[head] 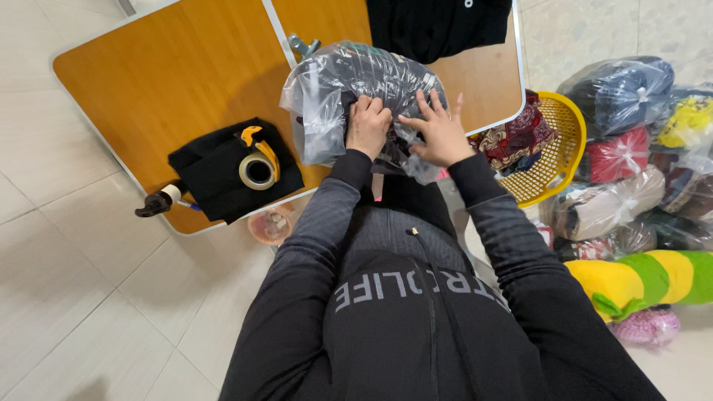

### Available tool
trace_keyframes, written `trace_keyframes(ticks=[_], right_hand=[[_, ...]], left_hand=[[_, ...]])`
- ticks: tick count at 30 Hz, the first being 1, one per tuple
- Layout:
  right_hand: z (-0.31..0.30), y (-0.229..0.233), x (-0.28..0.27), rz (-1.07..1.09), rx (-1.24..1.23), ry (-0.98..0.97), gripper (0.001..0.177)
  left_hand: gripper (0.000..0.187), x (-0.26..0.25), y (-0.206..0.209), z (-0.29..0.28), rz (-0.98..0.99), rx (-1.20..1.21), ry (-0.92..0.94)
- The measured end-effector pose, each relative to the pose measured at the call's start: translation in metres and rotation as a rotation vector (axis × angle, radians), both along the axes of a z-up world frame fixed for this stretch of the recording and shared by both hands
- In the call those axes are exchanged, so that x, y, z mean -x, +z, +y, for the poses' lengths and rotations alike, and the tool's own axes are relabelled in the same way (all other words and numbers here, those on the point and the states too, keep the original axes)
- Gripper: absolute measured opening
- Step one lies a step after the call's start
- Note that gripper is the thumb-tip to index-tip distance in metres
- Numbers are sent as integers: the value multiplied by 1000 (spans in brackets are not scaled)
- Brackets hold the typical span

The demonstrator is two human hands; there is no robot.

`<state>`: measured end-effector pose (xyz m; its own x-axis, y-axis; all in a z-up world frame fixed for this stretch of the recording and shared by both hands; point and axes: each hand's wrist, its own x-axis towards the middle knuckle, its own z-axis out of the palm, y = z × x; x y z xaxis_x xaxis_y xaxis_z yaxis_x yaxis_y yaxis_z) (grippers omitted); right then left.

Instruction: The person places folded black clothing into a clear plastic bag, seals it with a tape dispenser, and writes on the bag with a marker. The person then places the sealed bag on the floor and unfolds another black garment on the table.

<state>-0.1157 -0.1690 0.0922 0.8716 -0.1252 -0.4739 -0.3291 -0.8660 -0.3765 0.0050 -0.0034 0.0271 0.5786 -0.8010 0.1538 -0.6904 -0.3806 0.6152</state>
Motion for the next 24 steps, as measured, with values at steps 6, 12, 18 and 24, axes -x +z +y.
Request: trace_keyframes(ticks=[6,12,18,24], right_hand=[[6,38,-20,-52,-10,-25,84],[65,21,-33,-59,285,-87,114],[50,-34,3,-203,280,0,98],[44,-69,12,-322,257,43,79]], left_hand=[[9,-2,-2,0,0,34,23],[8,-4,3,-4,-9,31,30],[10,2,-3,5,26,78,7],[10,-5,0,6,30,77,-25]])
